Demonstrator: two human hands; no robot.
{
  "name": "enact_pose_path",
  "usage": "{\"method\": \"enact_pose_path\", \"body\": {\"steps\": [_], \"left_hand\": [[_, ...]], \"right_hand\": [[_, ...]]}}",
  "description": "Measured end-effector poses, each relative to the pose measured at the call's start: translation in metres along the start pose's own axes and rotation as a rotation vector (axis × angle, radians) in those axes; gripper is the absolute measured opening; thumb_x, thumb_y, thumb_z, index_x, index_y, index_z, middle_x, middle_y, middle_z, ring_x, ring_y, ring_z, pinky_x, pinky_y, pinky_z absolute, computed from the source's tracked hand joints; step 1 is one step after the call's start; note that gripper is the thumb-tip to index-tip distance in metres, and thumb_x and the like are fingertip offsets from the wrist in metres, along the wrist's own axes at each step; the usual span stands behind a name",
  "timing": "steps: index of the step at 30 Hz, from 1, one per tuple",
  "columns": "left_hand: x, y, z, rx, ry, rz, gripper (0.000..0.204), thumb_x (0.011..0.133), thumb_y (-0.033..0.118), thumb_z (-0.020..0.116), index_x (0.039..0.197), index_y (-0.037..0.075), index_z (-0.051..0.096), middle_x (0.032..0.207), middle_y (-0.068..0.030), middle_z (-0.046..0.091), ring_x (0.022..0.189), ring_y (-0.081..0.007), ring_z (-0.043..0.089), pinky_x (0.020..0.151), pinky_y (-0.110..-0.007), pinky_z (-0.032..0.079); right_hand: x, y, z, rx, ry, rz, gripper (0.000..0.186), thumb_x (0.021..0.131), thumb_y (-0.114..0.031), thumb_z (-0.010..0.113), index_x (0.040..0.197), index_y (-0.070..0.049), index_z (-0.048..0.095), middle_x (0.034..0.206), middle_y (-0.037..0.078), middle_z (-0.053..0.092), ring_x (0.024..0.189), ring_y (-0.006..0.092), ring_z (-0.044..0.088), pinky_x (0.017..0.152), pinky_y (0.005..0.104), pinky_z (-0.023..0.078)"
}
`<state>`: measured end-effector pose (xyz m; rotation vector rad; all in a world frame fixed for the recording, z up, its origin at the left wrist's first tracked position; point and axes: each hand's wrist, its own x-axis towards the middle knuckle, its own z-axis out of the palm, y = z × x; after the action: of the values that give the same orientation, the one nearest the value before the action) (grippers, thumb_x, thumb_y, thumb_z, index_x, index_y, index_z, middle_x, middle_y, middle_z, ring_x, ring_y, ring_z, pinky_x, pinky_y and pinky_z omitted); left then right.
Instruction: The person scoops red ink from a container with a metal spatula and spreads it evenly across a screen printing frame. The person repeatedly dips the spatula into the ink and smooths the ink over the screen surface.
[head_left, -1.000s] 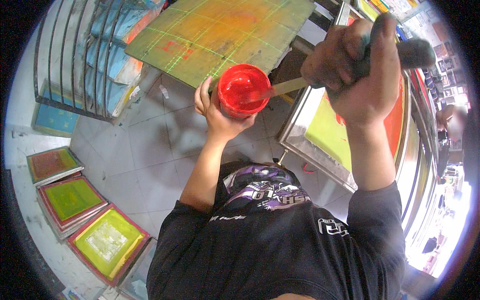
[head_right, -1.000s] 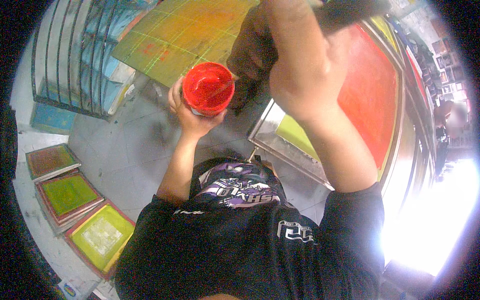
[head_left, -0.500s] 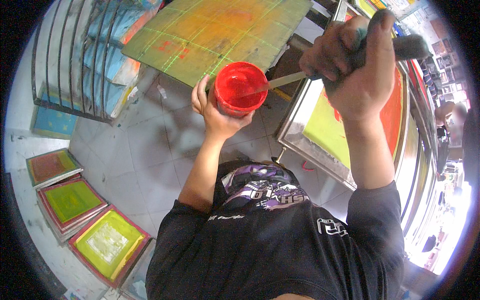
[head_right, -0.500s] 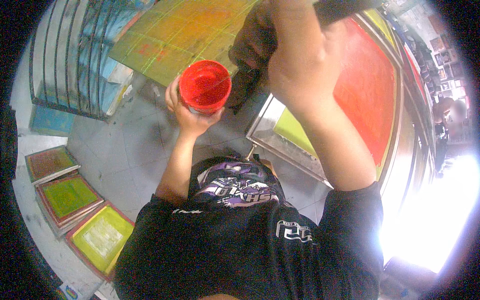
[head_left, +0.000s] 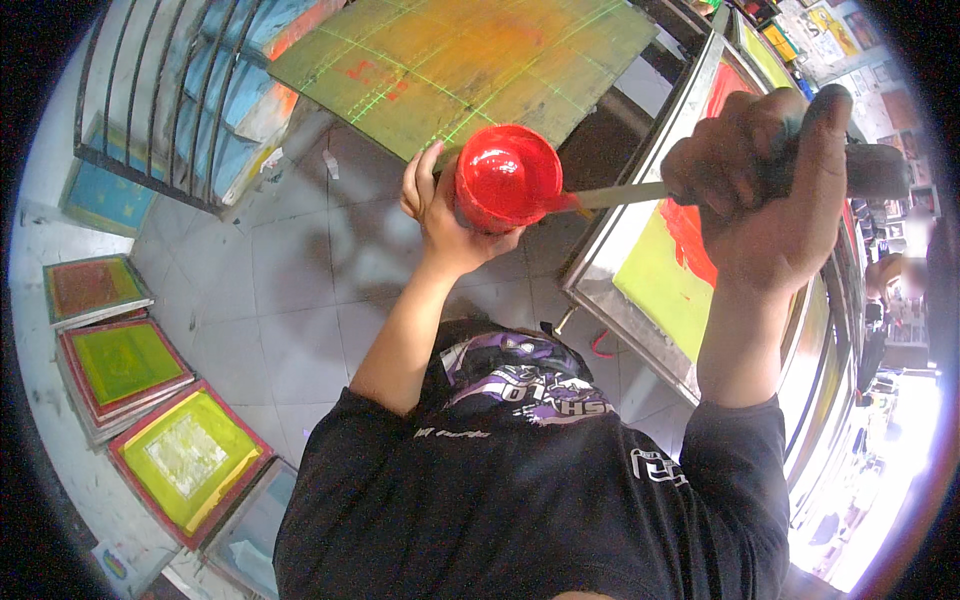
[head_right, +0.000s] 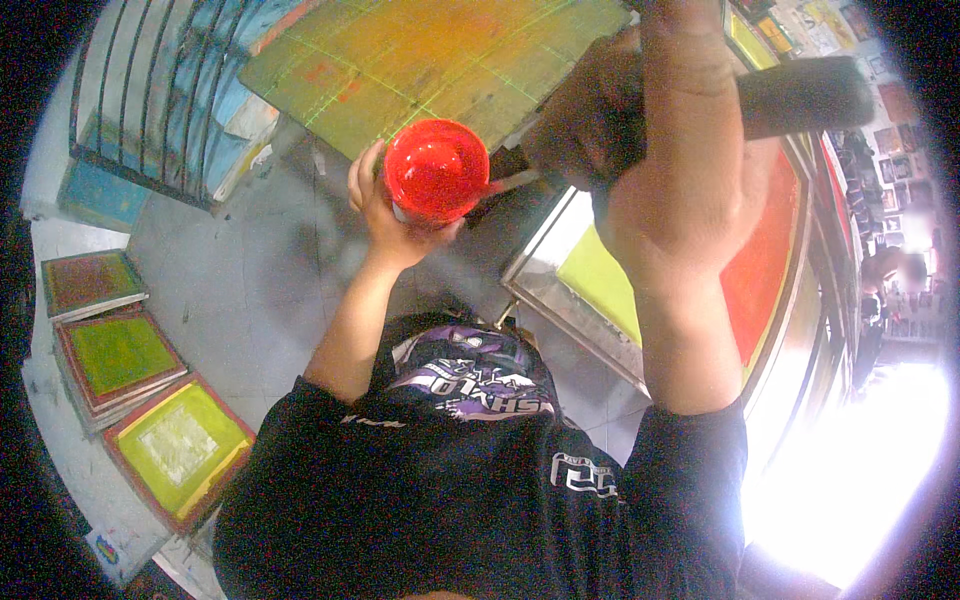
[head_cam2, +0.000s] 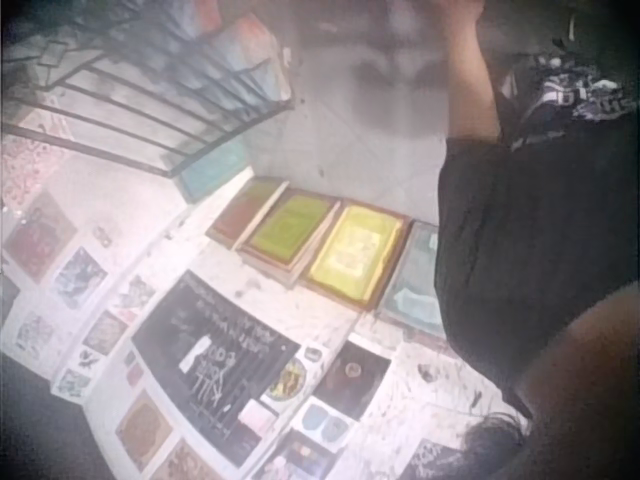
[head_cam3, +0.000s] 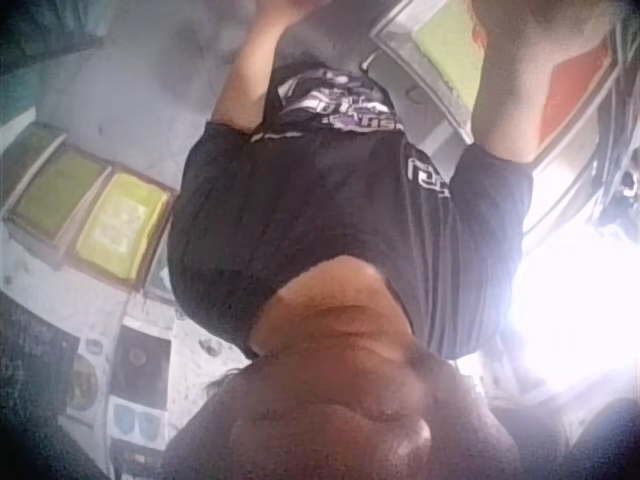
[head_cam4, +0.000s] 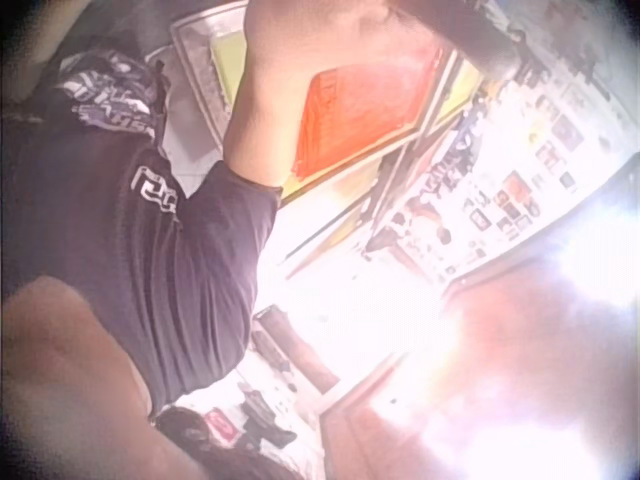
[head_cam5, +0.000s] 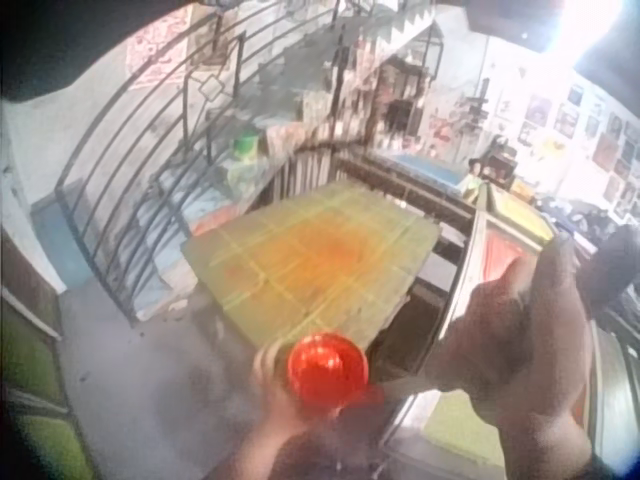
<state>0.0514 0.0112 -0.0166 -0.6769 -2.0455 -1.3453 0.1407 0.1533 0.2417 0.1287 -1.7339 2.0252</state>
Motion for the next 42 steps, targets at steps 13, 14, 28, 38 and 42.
{"method": "enact_pose_path", "body": {"steps": [13, 14, 28, 38, 42], "left_hand": [[0.006, 0.005, -0.003, -0.007, -0.028, 0.008, 0.098, 0.051, 0.065, 0.078, 0.127, 0.009, 0.052, 0.138, -0.0204, 0.037, 0.128, -0.0401, 0.027, 0.104, -0.054, 0.022], [0.007, 0.007, -0.003, -0.018, -0.033, 0.005, 0.097, 0.051, 0.065, 0.078, 0.126, 0.009, 0.052, 0.138, -0.0204, 0.037, 0.128, -0.0401, 0.026, 0.104, -0.054, 0.022], [0.009, 0.01, -0.006, -0.035, -0.062, -0.007, 0.091, 0.048, 0.051, 0.084, 0.124, 0.011, 0.054, 0.139, -0.0198, 0.035, 0.129, -0.0407, 0.025, 0.105, -0.055, 0.02], [0.004, 0.005, -0.003, -0.011, -0.034, 0.002, 0.092, 0.046, 0.051, 0.084, 0.124, 0.011, 0.054, 0.14, -0.0186, 0.035, 0.129, -0.0402, 0.025, 0.104, -0.055, 0.02], [0.006, 0.008, -0.003, -0.019, -0.031, -0.004, 0.093, 0.045, 0.049, 0.084, 0.125, 0.011, 0.053, 0.14, -0.017, 0.035, 0.13, -0.0394, 0.025, 0.104, -0.055, 0.02]], "right_hand": [[-0.013, -0.001, -0.007, -0.076, -0.211, -0.122, 0.049, 0.1, -0.053, 0.029, 0.076, -0.013, 0.043, 0.052, -0.001, 0.032, 0.04, 0.0122, 0.027, 0.047, 0.0328, 0.03], [-0.013, -0.001, -0.002, -0.107, -0.153, -0.121, 0.049, 0.099, -0.054, 0.029, 0.075, -0.013, 0.042, 0.052, -0.001, 0.032, 0.04, 0.0123, 0.027, 0.046, 0.0326, 0.03], [-0.053, 0.03, 0.009, -0.215, -0.024, -0.314, 0.053, 0.092, -0.061, 0.042, 0.074, -0.011, 0.044, 0.058, 0.004, 0.041, 0.048, 0.0192, 0.044, 0.055, 0.0405, 0.043], [-0.016, -0.023, -0.031, 0.138, -0.227, -0.213, 0.053, 0.098, -0.055, 0.032, 0.074, -0.011, 0.05, 0.059, 0.0, 0.038, 0.049, 0.0164, 0.036, 0.052, 0.0324, 0.033], [-0.014, -0.053, -0.044, 0.156, -0.157, -0.18, 0.047, 0.096, -0.048, 0.038, 0.072, -0.011, 0.053, 0.061, 0.001, 0.038, 0.057, 0.0151, 0.036, 0.059, 0.0316, 0.03]]}}
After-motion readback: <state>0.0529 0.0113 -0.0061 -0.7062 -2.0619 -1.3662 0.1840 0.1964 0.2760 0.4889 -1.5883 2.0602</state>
